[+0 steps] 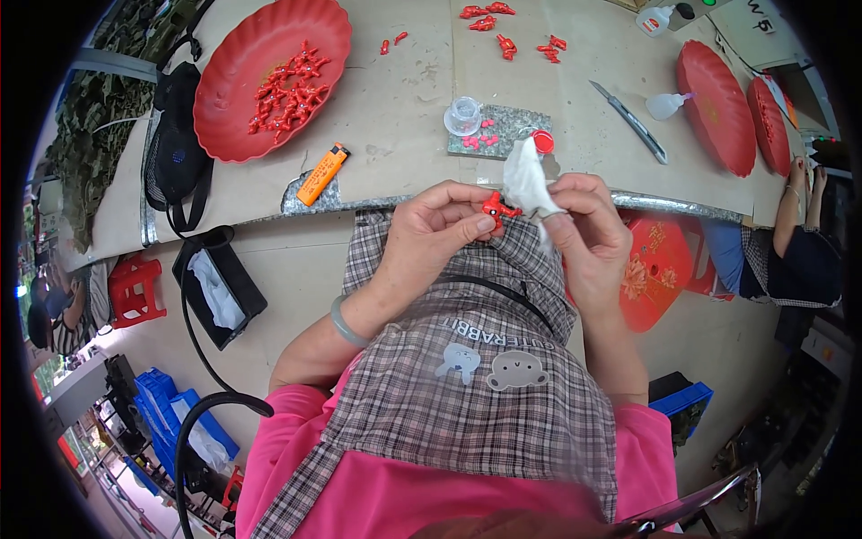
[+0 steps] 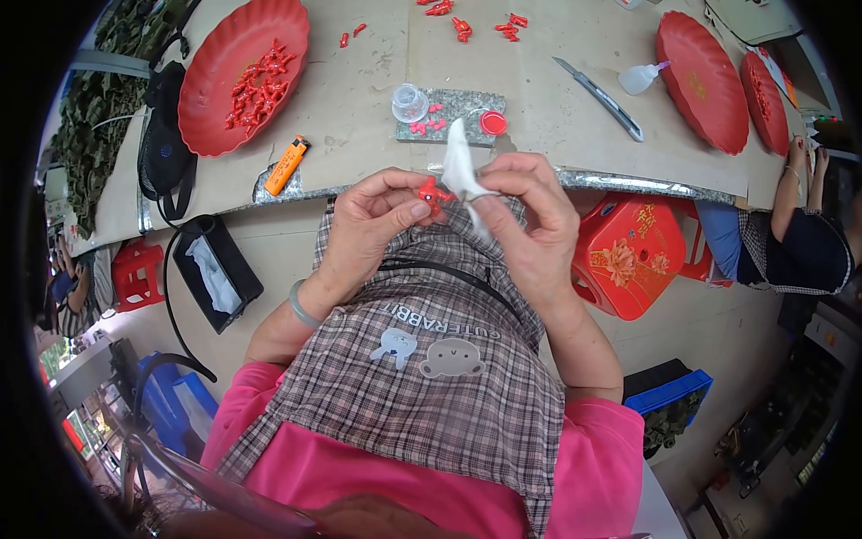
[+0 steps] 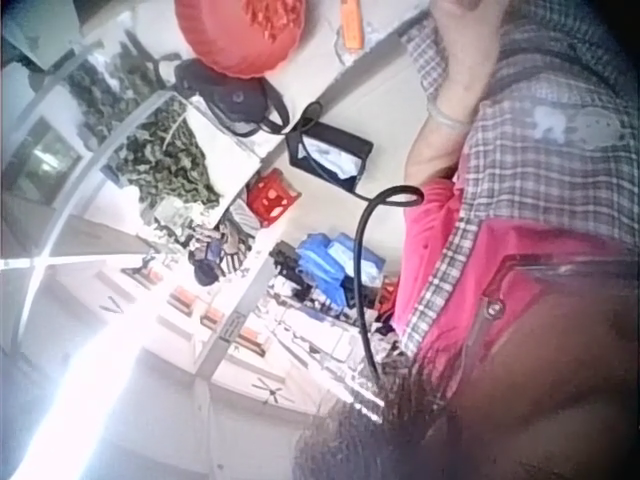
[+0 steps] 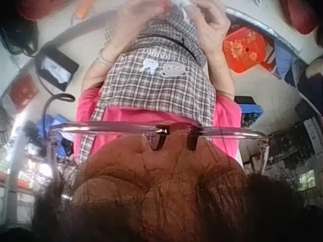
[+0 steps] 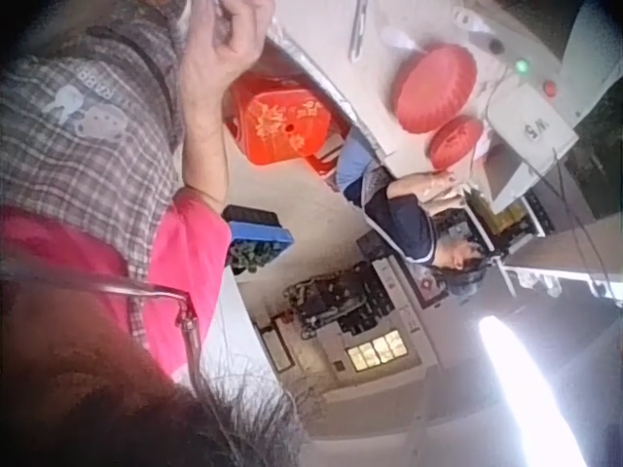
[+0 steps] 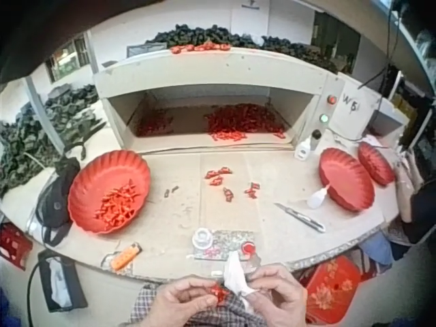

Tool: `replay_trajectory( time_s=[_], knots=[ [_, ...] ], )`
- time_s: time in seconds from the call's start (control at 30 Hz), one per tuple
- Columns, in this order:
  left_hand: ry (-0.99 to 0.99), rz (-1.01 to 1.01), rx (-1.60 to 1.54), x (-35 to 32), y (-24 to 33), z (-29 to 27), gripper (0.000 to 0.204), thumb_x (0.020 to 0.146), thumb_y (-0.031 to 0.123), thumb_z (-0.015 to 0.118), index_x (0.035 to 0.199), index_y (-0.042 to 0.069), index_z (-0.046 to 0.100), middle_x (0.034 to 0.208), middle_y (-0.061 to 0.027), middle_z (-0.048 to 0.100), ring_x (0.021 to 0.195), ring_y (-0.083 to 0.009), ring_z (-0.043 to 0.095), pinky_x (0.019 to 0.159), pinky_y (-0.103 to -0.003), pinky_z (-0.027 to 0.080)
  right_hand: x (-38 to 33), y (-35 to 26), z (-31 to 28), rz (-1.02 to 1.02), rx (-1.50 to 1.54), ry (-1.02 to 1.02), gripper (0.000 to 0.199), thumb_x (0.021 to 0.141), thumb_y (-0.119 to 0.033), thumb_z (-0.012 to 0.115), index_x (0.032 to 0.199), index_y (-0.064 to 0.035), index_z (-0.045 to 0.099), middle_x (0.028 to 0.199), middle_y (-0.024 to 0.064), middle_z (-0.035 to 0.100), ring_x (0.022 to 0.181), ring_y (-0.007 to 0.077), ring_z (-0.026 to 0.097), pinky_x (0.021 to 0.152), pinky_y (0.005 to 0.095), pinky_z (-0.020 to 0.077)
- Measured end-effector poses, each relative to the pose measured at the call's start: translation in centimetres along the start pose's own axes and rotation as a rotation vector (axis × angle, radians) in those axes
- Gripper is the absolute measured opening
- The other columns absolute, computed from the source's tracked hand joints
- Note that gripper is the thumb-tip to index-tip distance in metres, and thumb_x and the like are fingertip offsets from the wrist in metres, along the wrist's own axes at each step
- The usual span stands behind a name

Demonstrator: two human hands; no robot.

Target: The person assembles small red plastic components by hand at a factory workstation.

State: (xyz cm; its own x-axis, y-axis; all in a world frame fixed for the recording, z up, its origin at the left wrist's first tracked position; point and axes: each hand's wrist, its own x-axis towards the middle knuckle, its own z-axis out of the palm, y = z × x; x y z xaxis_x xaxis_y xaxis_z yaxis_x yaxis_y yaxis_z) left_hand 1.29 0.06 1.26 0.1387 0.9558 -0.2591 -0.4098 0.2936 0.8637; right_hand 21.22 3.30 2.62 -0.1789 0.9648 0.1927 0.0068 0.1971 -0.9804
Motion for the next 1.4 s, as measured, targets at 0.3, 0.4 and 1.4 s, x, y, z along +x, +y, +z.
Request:
replay_trajectory(
  time_s=[0.3,0.4,1.4],
  knots=[
    [0.048,0.097,0.15,0.0,-0.8,0.4,0.02,0.086,-0.002,0.071,0.105,-0.004,0.065,0.096,-0.0068,0.068,0.087,-0.0118,0.068,0.077,-0.023,0.056,0.3,-0.5,2.0,-0.14,-0.454,-0.128,0.019,0.077,0.008,0.068,0.092,-0.0016,0.064,0.098,0.0108,0.066,0.081,0.0265,0.069,0.07,0.0317,0.0537],
    [0.077,0.116,0.192,0.0,-0.7,0.6,0.017,0.085,-0.002,0.072,0.101,-0.004,0.067,0.096,-0.0072,0.067,0.086,-0.0119,0.068,0.077,-0.023,0.056,-0.1,1.0,2.1,-0.05,-0.326,-0.096,0.021,0.077,0.008,0.068,0.095,-0.0006,0.061,0.095,0.0098,0.066,0.08,0.0231,0.069,0.071,0.0307,0.054],
    [0.102,0.326,0.391,0.5,-1.3,0.0,0.02,0.082,-0.004,0.072,0.101,-0.003,0.067,0.097,-0.009,0.066,0.088,-0.015,0.069,0.076,-0.026,0.059,0.6,0.4,3.3,0.446,0.398,0.008,0.024,0.089,0.004,0.061,0.112,-0.0012,0.056,0.105,0.0072,0.063,0.096,0.0101,0.06,0.08,0.0241,0.0493]
  ],
)
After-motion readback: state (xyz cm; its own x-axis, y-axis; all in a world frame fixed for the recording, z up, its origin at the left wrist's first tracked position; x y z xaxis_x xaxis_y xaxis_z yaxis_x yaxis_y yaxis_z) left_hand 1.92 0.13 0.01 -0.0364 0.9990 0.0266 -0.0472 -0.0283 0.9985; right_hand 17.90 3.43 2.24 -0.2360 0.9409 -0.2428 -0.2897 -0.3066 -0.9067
